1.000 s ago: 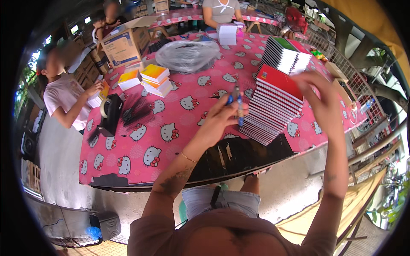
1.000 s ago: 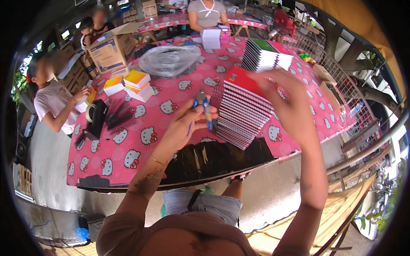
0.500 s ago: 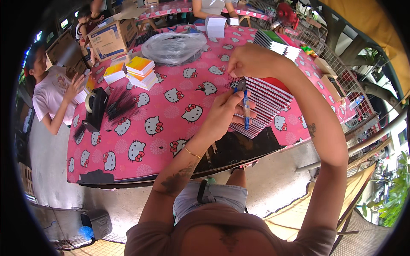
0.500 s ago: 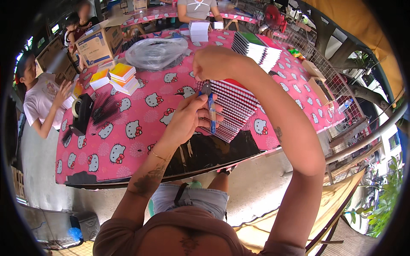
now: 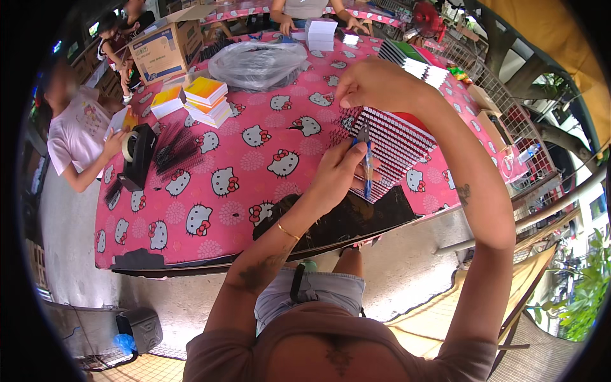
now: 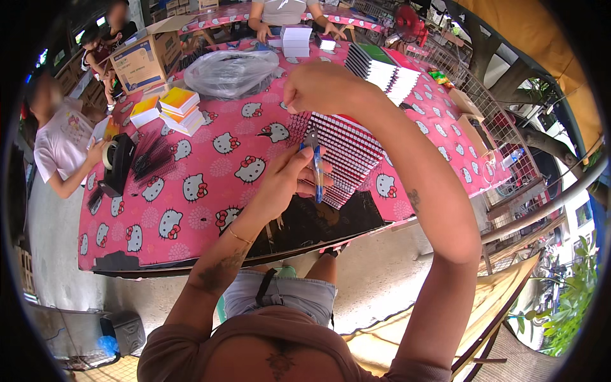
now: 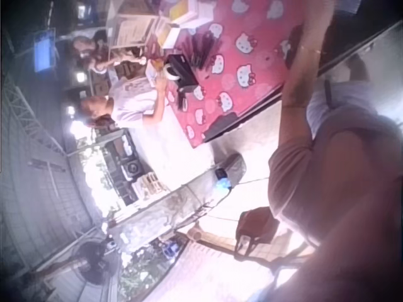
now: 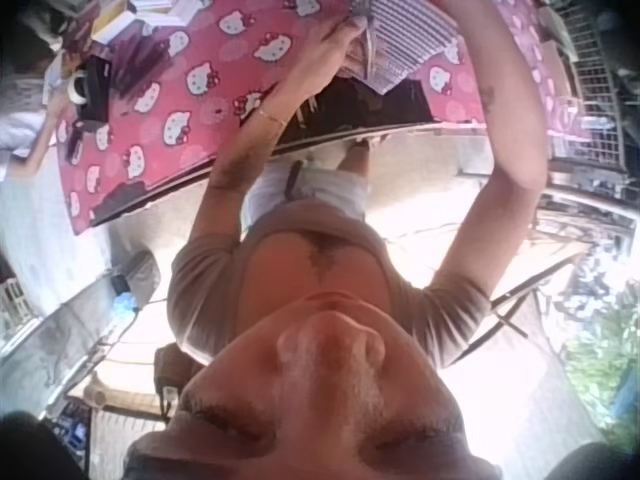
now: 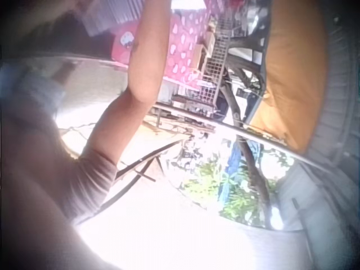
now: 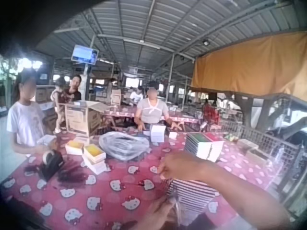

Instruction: The person uses blue shears to trim the edges of a stack of red and white patterned notebooks on a table.

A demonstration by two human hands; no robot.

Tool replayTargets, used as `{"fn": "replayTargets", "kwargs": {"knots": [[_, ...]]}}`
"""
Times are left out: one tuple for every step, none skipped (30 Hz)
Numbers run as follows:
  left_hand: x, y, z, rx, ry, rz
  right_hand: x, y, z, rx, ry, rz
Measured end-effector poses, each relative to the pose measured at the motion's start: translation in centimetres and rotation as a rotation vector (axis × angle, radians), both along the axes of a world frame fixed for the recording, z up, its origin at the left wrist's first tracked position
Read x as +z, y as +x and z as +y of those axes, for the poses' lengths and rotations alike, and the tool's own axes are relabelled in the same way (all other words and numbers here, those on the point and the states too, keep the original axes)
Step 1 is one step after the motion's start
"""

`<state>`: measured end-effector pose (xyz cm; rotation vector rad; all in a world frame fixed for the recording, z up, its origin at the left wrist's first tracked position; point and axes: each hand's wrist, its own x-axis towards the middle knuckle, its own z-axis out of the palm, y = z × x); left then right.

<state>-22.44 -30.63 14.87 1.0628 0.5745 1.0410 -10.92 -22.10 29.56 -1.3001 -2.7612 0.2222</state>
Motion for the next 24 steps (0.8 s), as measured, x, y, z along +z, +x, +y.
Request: {"fn": "replayTargets", "kwargs": {"knots": [[0.0, 0.0, 0.4, 0.013, -0.012, -0.006, 0.1, -0.4, -0.2, 0.021, 0.033, -0.042], [0.0, 0.0, 0.6, 0.027, -0.025, -0.011, 0.2, -0.7, -0.5, 0.043, 0.066, -0.085], [0.0, 0.1, 0.7, 0.028, -0.017, -0.009, 0.4, -0.9, -0.7, 0.062, 0.100, -0.127], [0.1, 0.2, 0.8, 0.031, -0.009, -0.006, 0.4, -1.0, -0.6, 0.046, 0.082, -0.146], [0.1, 0.2, 0.9, 0.034, -0.001, -0.004, 0.4, -1.1, -0.3, 0.030, 0.064, -0.164], [0.1, 0.2, 0.9, 0.028, 0.004, 0.004, 0.4, -1.1, -0.2, 0.015, 0.046, -0.183], [0.1, 0.1, 0.8, 0.022, 0.009, 0.012, 0.4, -1.1, -0.3, 0.009, 0.046, -0.162], [0.1, 0.1, 0.7, 0.016, 0.014, 0.020, 0.4, -0.9, -0.4, 0.002, 0.046, -0.142], [0.1, 0.1, 0.7, 0.026, 0.014, 0.017, 0.4, -0.8, -0.6, -0.002, 0.045, -0.120], [0.1, 0.0, 0.7, 0.034, 0.015, 0.013, 0.4, -0.7, -0.4, 0.032, 0.051, -0.111], [0.0, 0.0, 0.7, 0.043, 0.016, 0.010, 0.4, -0.5, -0.1, 0.066, 0.056, -0.102], [0.1, 0.0, 0.9, 0.047, 0.007, 0.005, 0.4, -0.4, 0.0, 0.100, 0.059, -0.095], [0.2, 0.0, 1.1, 0.051, -0.002, 0.000, 0.3, -0.4, 0.1, 0.080, 0.046, -0.097], [0.2, 0.1, 1.3, 0.054, -0.011, -0.005, 0.2, -0.4, 0.2, 0.061, 0.032, -0.098], [0.3, 0.2, 1.3, 0.059, -0.013, -0.010, 0.2, -0.4, 0.3, 0.041, 0.018, -0.100], [0.3, 0.3, 1.3, 0.064, -0.015, -0.016, 0.1, -0.4, 0.4, 0.038, 0.017, -0.092], [0.4, 0.3, 1.3, 0.069, -0.017, -0.022, 0.0, -0.4, 0.5, 0.034, 0.016, -0.085], [0.3, 0.3, 1.3, 0.064, -0.006, -0.018, -0.1, -0.5, 0.4, 0.032, 0.016, -0.077], [0.1, 0.3, 1.4, 0.060, 0.004, -0.014, -0.1, -0.5, 0.4, 0.055, 0.039, -0.072], [0.0, 0.2, 1.4, 0.057, 0.014, -0.010, -0.1, -0.5, 0.4, 0.079, 0.062, -0.067], [-0.1, 0.1, 1.4, 0.043, 0.044, 0.020, -0.2, -0.4, 0.4, 0.101, 0.082, -0.063], [-0.2, -0.2, 1.4, 0.030, 0.073, 0.051, -0.3, -0.4, 0.5, 0.105, 0.080, -0.054], [-0.3, -0.3, 1.4, 0.016, 0.102, 0.081, -0.4, -0.4, 0.6, 0.109, 0.078, -0.045], [-0.5, -0.2, 1.1, 0.021, 0.096, 0.071, -0.5, -0.2, 0.7, 0.108, 0.077, -0.036]]}}
